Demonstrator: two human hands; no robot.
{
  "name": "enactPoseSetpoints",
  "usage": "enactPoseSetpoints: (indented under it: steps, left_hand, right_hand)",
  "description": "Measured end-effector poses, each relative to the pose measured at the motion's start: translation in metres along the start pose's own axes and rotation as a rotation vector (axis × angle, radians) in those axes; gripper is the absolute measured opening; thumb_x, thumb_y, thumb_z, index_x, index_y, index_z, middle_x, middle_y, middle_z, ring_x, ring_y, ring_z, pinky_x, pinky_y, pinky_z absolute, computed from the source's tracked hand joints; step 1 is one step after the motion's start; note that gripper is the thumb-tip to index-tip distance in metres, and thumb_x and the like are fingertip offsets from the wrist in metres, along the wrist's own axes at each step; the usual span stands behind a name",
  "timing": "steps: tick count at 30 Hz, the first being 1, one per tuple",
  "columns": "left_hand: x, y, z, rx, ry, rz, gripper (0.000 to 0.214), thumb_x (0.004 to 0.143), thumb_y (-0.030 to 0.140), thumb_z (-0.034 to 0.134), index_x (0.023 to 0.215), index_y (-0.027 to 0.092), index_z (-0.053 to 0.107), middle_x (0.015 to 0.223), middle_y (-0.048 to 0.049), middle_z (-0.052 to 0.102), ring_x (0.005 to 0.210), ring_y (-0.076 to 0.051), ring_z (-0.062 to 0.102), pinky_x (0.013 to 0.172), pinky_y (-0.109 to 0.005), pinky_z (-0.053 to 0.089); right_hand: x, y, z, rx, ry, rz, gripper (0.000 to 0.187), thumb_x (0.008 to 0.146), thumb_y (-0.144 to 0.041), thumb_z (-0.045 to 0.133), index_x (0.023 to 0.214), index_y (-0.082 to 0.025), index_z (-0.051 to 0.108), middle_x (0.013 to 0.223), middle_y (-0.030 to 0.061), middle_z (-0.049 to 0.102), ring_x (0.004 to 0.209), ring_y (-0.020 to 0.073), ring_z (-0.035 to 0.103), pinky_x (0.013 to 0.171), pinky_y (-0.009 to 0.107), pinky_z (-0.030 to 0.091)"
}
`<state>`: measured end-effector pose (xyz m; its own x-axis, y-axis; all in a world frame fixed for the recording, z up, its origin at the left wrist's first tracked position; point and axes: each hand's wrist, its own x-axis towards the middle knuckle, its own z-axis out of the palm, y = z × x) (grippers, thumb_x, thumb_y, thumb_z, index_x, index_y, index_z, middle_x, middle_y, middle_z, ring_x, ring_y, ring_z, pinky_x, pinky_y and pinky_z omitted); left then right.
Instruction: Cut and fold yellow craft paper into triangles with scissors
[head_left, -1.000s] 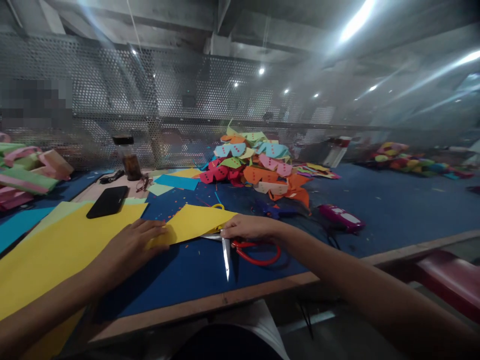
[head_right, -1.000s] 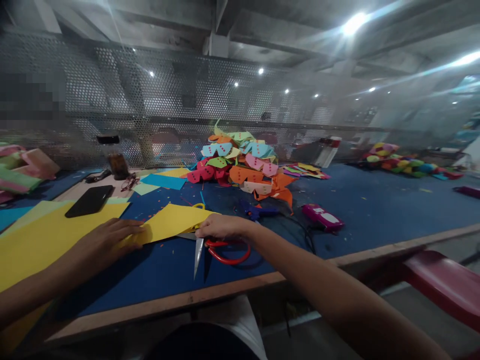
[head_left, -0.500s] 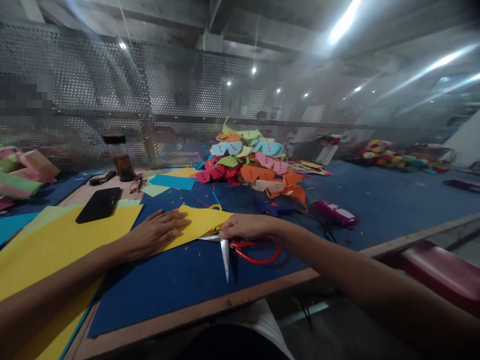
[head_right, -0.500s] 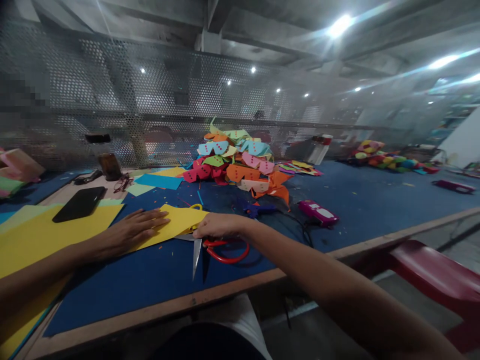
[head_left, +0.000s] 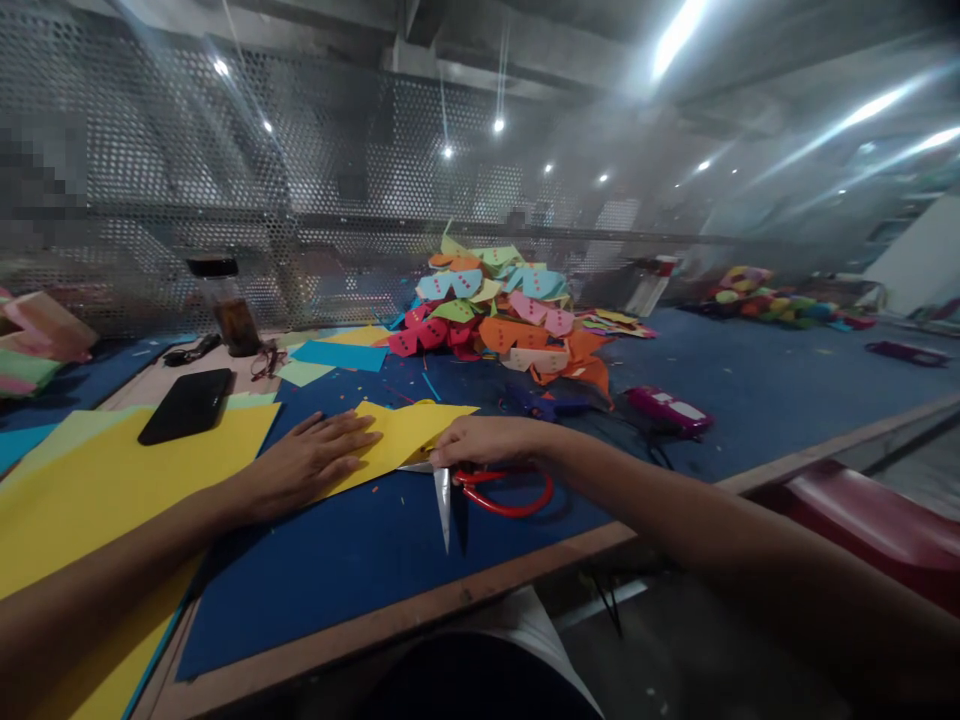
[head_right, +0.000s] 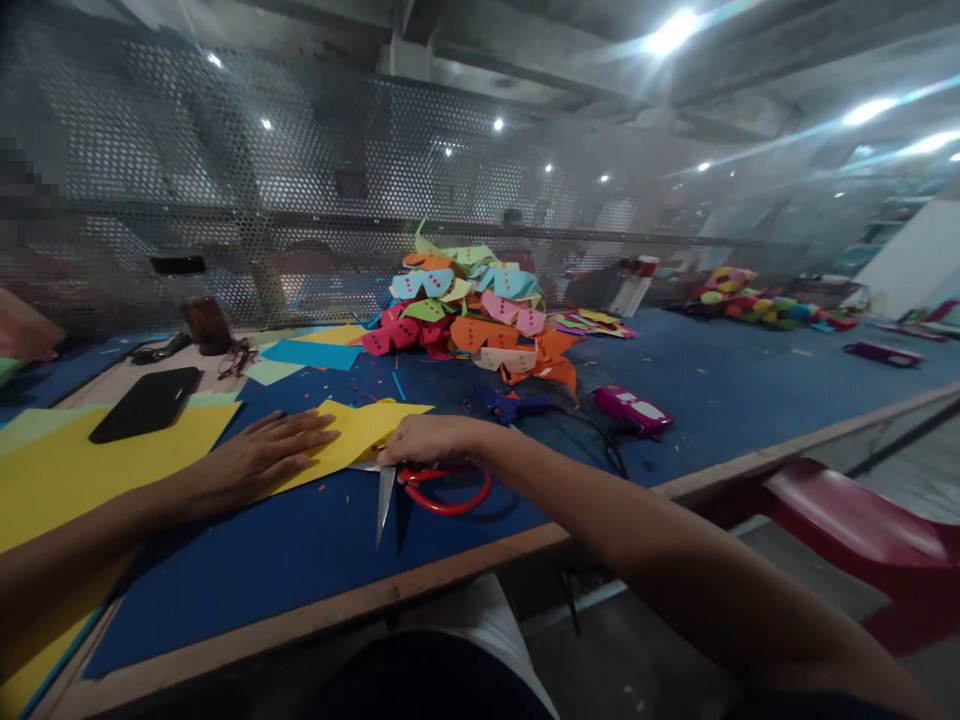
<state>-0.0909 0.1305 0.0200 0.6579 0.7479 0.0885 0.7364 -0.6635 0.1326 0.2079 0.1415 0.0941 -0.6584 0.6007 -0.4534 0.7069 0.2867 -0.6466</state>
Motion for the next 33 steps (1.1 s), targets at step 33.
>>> enactPoseSetpoints:
  steps: [33]
  left_hand:
    - [0.000,0.008,-0.007,-0.041,0.002,-0.006,0.052,0.106,0.054,0.023,0.151,0.037,0.044,0.163,-0.0005,0.039,0.151,-0.025,0.032,0.123,-0.054,0.017]
  right_hand:
    - [0.000,-0.011,0.011,0.087,-0.002,-0.032,0.035,0.091,-0.033,0.055,0.061,-0.018,0.044,0.055,-0.0073,0.035,0.053,0.0075,0.030,0.053,0.024,0.023]
